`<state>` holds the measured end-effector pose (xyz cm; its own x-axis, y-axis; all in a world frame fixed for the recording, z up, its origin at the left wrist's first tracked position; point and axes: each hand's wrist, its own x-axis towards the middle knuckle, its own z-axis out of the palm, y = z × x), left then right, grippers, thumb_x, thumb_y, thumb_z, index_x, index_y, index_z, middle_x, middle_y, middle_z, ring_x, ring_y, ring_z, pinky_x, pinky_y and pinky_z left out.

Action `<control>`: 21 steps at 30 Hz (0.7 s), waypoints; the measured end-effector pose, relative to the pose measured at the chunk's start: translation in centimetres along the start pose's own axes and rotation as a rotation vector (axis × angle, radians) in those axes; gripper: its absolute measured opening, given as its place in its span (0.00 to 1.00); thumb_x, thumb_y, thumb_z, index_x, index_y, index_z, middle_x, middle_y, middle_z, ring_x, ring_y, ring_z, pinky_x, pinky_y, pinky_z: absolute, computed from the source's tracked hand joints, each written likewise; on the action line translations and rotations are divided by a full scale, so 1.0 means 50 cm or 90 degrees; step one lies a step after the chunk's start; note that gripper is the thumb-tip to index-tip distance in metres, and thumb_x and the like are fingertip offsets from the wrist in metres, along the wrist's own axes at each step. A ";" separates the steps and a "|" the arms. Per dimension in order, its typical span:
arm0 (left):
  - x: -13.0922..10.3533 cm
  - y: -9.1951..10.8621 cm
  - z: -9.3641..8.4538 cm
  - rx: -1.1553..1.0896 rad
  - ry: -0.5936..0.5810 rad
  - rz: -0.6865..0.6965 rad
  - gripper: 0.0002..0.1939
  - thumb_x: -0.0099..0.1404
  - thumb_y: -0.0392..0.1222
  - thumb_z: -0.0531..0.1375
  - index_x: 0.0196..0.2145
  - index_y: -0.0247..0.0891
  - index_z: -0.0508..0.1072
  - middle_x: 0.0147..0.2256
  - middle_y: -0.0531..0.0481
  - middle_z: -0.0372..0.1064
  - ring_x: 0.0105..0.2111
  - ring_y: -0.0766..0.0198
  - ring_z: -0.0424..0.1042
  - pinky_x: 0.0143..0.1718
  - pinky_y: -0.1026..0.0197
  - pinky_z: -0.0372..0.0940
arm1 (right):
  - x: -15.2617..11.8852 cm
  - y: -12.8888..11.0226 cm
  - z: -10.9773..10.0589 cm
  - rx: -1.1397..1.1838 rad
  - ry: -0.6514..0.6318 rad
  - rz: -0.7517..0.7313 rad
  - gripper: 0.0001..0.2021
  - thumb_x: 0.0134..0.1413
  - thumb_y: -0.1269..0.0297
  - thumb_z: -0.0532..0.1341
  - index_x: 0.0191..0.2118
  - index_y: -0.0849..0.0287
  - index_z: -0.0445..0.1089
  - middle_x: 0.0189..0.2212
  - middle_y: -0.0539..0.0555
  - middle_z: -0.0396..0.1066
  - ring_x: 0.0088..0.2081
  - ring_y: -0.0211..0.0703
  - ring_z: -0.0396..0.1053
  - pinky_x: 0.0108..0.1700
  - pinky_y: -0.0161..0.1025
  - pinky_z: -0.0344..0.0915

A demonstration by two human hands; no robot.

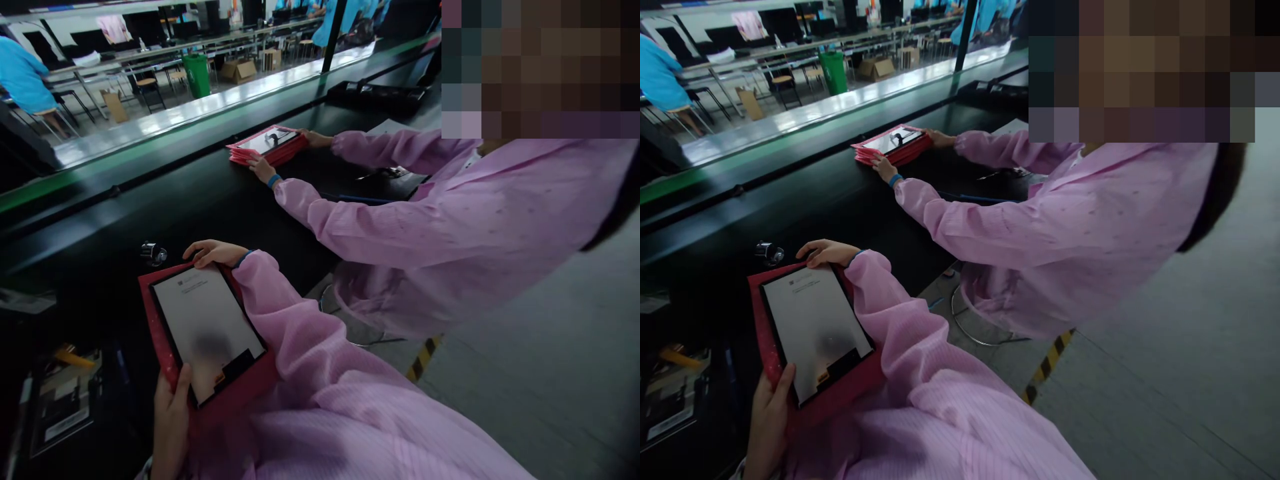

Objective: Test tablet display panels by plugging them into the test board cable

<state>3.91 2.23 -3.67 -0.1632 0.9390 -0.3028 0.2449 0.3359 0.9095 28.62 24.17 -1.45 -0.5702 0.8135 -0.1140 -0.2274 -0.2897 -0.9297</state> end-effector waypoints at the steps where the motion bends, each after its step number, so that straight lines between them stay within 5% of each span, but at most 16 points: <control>1: -0.001 0.003 0.000 0.001 0.003 0.000 0.42 0.49 0.74 0.67 0.49 0.37 0.72 0.49 0.43 0.73 0.52 0.48 0.71 0.56 0.53 0.64 | 0.001 0.001 0.000 0.002 -0.001 0.001 0.20 0.43 0.79 0.66 0.46 0.62 0.69 0.29 0.46 0.72 0.30 0.34 0.71 0.34 0.29 0.69; 5: -0.009 0.013 0.004 -0.015 0.025 -0.006 0.39 0.47 0.73 0.68 0.43 0.37 0.73 0.42 0.46 0.73 0.50 0.48 0.72 0.53 0.54 0.66 | -0.007 -0.003 -0.001 0.015 -0.005 -0.008 0.23 0.42 0.80 0.65 0.47 0.61 0.69 0.31 0.46 0.74 0.31 0.34 0.72 0.34 0.29 0.70; 11: -0.026 0.024 0.025 -0.006 0.017 0.054 0.41 0.50 0.65 0.71 0.54 0.39 0.69 0.51 0.44 0.73 0.53 0.48 0.72 0.58 0.50 0.64 | -0.029 -0.015 0.003 0.079 -0.023 -0.028 0.24 0.42 0.81 0.64 0.48 0.60 0.68 0.35 0.48 0.77 0.33 0.37 0.74 0.34 0.31 0.72; 15: -0.032 0.035 0.031 0.052 0.039 0.097 0.39 0.51 0.66 0.70 0.51 0.37 0.71 0.47 0.43 0.73 0.50 0.48 0.72 0.55 0.49 0.65 | -0.031 -0.017 0.004 0.078 -0.034 -0.039 0.24 0.43 0.81 0.63 0.48 0.60 0.67 0.35 0.47 0.77 0.33 0.36 0.74 0.33 0.30 0.72; 21: -0.038 0.024 0.017 -0.042 0.044 0.027 0.39 0.50 0.62 0.72 0.53 0.39 0.72 0.47 0.47 0.75 0.48 0.52 0.74 0.50 0.57 0.68 | -0.025 -0.011 0.002 -0.046 -0.044 0.014 0.17 0.48 0.74 0.68 0.47 0.62 0.71 0.36 0.48 0.76 0.34 0.34 0.73 0.36 0.28 0.70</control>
<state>5.35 0.89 -2.26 -0.2205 0.9440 -0.2454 0.1903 0.2884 0.9384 29.38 23.25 -0.75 -0.6282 0.7698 -0.1128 -0.1577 -0.2680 -0.9504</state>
